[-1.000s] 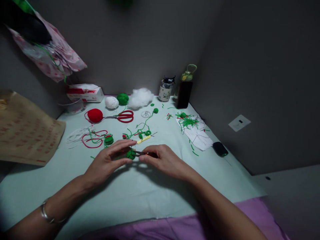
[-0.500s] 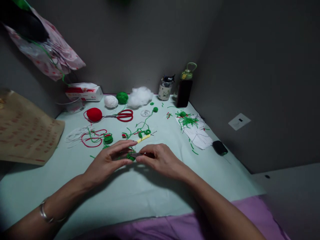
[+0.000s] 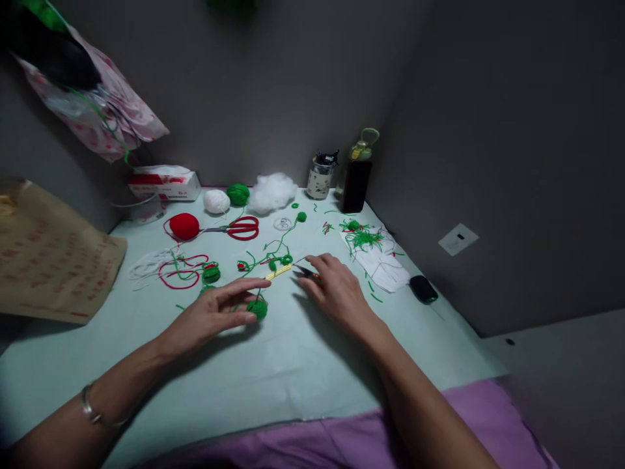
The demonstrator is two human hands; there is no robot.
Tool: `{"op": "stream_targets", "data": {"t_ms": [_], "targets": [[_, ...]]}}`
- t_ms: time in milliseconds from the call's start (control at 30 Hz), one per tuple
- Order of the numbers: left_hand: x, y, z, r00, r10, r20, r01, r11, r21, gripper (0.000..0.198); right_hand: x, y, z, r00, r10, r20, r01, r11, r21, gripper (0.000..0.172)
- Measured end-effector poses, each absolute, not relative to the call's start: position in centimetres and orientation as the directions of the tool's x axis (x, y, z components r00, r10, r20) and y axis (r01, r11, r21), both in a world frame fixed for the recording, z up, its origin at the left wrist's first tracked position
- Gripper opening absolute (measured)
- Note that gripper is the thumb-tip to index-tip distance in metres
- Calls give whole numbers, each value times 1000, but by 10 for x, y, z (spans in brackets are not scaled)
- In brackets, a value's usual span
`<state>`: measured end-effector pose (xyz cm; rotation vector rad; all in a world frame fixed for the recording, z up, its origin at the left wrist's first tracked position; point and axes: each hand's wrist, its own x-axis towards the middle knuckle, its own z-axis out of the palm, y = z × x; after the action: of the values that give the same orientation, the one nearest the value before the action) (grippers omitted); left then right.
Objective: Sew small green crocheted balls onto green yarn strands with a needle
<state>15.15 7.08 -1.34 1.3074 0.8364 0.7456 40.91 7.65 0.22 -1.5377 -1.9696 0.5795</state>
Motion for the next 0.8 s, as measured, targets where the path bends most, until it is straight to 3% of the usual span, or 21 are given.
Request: {"op": "stream_targets", "data": {"t_ms": [100,233,300,533,667,800], "targets": [[150,69,-14,627,760,-168,-20,232,972,53,393,69,2,-374,924,75,477,261,-840,46],[149,70,-11,664,729,-167,-113,318,941,38,366,59,-1,-555,828,-78,185,32,-982,29],[147,73,-9,631,756,-174,-167,351,921,33,362,59,-5,-500,860,-107,139,-42,-989,23],[137,83,-9,518,835,-186,-214,338,917,29,381,66,-16,-221,968,-118,187,-77,-979,34],[138,83,-14,453,882,-129,-70,180,981,29,391,72,-17,-73,995,-75,194,-59,-979,32],[143,82,-22,376,917,131,214,-224,951,20,391,73,-19,-98,995,-28,265,-1,-964,31]]}}
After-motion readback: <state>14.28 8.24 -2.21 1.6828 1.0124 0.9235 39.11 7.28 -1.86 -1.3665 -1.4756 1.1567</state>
